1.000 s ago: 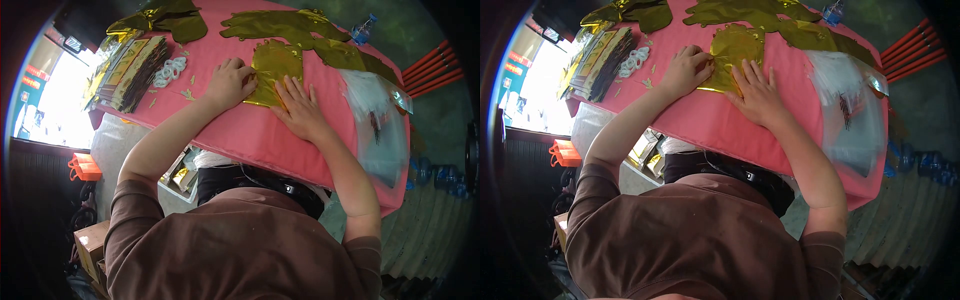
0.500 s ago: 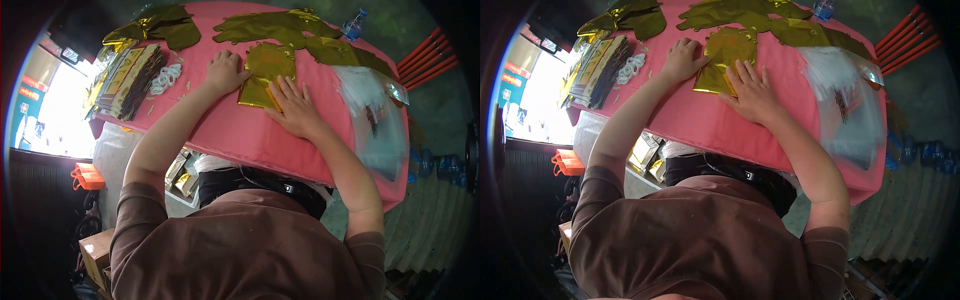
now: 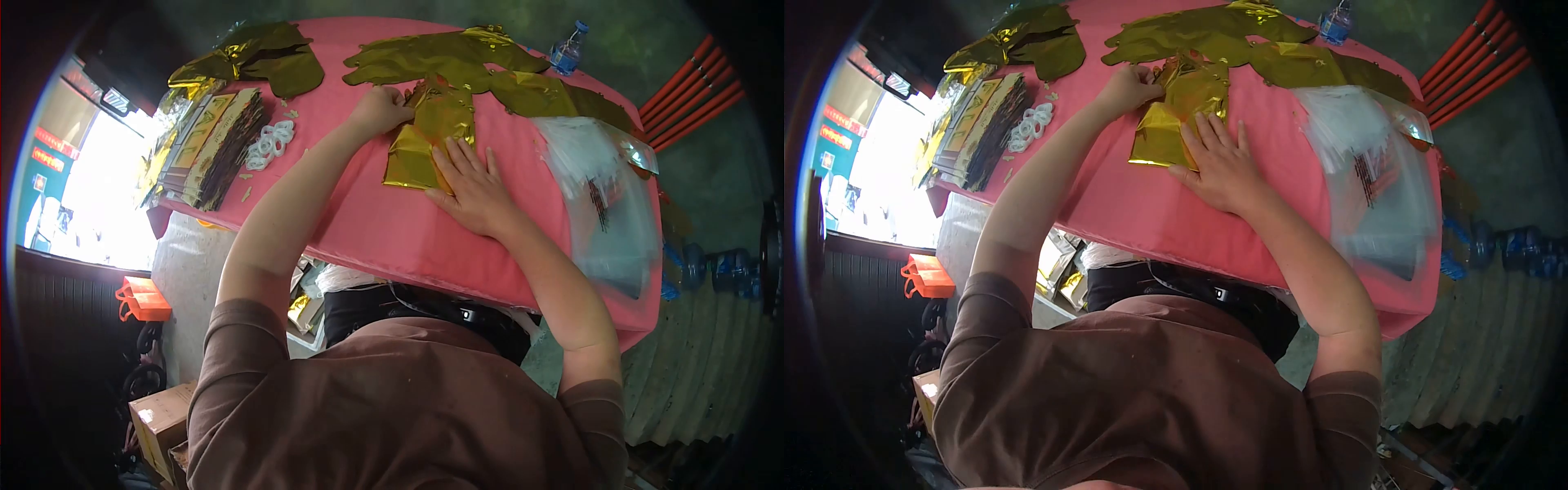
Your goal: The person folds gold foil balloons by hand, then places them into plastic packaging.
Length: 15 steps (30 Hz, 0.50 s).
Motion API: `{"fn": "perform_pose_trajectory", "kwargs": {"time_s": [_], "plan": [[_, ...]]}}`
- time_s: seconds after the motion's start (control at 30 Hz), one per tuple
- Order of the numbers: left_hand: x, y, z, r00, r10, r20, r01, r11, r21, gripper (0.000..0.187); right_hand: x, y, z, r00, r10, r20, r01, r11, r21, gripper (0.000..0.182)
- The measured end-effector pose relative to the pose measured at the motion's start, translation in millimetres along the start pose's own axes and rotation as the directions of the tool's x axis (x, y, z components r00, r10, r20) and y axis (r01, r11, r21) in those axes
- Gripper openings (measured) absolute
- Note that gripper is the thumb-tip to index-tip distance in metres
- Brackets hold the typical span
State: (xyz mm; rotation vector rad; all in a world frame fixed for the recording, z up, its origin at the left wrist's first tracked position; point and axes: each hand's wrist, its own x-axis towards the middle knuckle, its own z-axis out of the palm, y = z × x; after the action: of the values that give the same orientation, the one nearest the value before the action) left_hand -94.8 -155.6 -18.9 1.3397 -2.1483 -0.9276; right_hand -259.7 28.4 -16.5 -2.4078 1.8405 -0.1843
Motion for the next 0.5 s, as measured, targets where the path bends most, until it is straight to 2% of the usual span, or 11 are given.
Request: {"fn": "perform_pose_trajectory", "kwargs": {"time_s": [0.13,0.2,0.27,0.37,0.4,0.43,0.47,0.5], "plan": [[-7,-3,1,0.998,0.000,-0.064,-0.007,0.994,-0.110,0.018,0,0,1,1.000,0.002,-0.010,-0.002,1.000,-0.010,0.069],[-5,-4,-4,0.987,-0.075,0.139,0.117,0.939,-0.323,0.018,-1,-1,0,1.000,-0.002,-0.012,0.002,1.000,0.006,0.069],[-7,-3,-6,0.984,-0.074,0.163,0.123,0.941,-0.316,0.016,-1,0,0,1.000,-0.007,-0.017,0.007,1.000,0.019,0.069],[-13,0,-7,0.982,-0.051,0.182,0.110,0.938,-0.328,0.014,0,10,4,0.994,-0.019,-0.106,0.026,0.997,0.069,0.064],[-18,1,-7,0.984,-0.035,0.172,0.094,0.933,-0.348,0.014,1,19,3,0.986,0.054,-0.160,0.017,0.913,0.409,0.061],[-24,3,-8,0.984,-0.032,0.176,0.093,0.933,-0.348,0.014,3,28,3,0.972,0.140,-0.187,0.031,0.716,0.697,0.057],[-32,4,-9,0.976,-0.004,0.216,0.107,0.878,-0.467,0.015,5,37,6,0.972,0.143,-0.187,0.029,0.715,0.698,0.057],[-39,4,-10,0.967,0.027,0.252,0.127,0.807,-0.577,0.016,8,44,7,0.926,0.244,-0.288,0.020,0.731,0.682,0.054]]}}
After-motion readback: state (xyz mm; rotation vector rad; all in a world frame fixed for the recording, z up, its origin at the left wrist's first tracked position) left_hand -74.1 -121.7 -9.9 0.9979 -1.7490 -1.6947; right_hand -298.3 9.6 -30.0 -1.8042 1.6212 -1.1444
